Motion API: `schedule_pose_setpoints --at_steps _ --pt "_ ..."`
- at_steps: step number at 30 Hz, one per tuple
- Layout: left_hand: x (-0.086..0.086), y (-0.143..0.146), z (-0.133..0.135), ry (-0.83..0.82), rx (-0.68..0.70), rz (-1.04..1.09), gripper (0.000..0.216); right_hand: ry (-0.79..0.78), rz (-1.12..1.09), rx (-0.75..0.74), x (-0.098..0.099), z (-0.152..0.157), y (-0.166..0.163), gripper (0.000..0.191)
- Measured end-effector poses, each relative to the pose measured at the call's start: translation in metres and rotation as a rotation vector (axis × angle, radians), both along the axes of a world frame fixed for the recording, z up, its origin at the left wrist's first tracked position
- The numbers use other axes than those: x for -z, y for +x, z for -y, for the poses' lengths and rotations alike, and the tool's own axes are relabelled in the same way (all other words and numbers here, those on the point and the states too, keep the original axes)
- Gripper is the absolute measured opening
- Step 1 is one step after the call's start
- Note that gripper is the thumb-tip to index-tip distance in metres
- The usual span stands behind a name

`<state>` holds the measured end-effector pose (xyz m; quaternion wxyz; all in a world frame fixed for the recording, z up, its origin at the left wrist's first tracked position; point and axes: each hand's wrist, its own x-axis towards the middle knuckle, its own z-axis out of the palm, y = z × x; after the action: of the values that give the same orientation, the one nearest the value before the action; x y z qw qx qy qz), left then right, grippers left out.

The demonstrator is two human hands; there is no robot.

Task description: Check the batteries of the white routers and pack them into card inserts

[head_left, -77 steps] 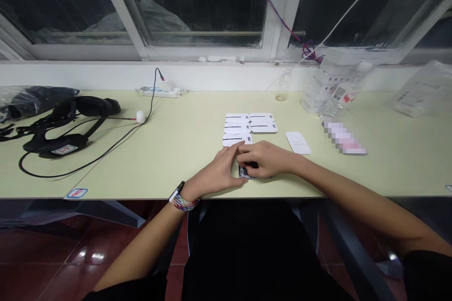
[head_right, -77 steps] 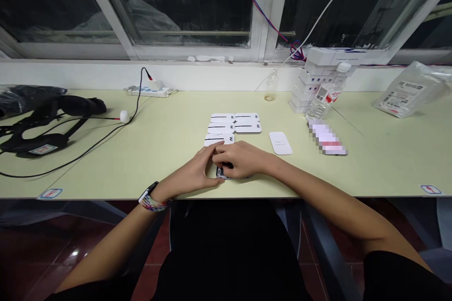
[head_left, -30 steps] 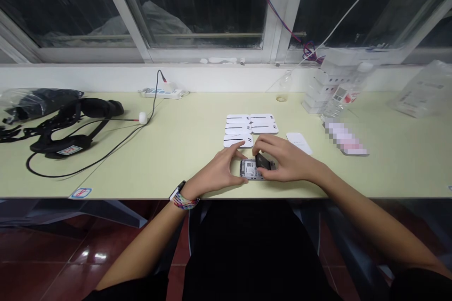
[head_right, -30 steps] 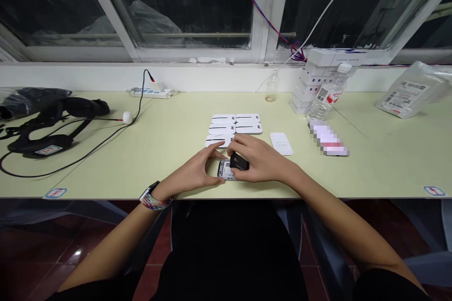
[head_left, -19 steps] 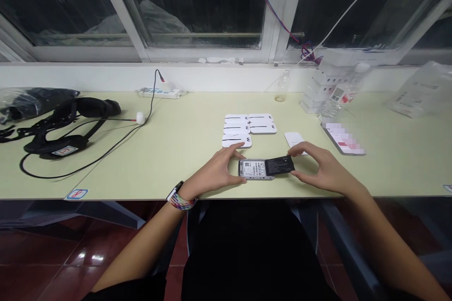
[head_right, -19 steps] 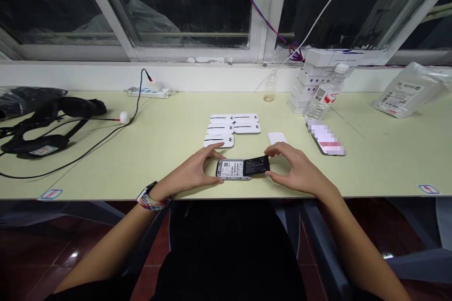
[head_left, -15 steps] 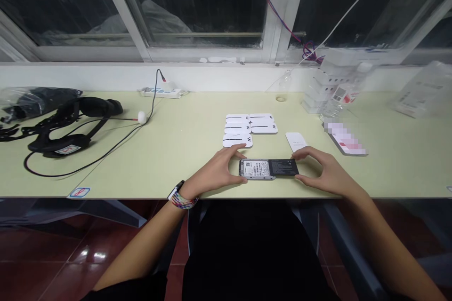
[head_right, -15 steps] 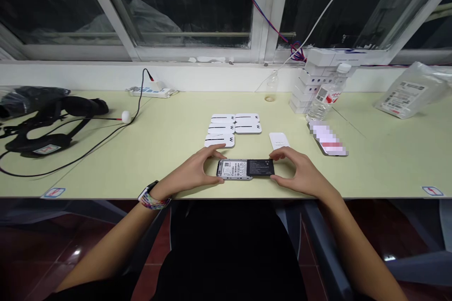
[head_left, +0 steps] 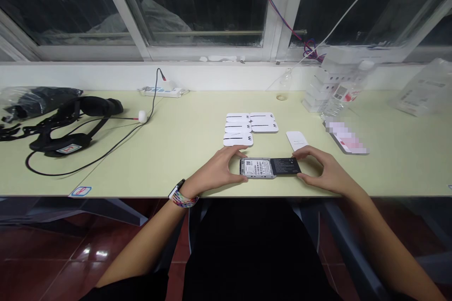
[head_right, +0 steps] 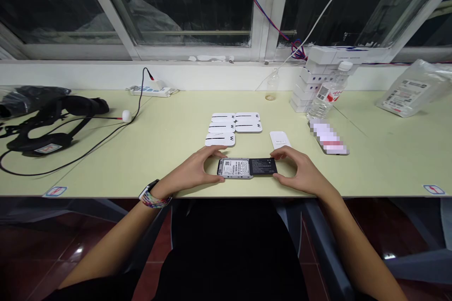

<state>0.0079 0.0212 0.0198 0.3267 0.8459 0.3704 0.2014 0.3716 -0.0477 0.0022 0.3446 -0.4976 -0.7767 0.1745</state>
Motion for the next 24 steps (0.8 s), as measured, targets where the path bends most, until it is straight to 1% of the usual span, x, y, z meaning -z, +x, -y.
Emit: schedule_pose_setpoints --at_steps 10,24 --pt "-0.0003 0.0012 -0.0005 0.015 0.0 0.001 0.083 0.003 -0.003 0.009 0.0005 0.0005 0.0003 0.04" --pt "-0.0013 0.002 -0.0002 0.012 -0.001 -0.013 0.08 0.004 -0.001 0.01 0.0009 0.0003 0.001 0.041"
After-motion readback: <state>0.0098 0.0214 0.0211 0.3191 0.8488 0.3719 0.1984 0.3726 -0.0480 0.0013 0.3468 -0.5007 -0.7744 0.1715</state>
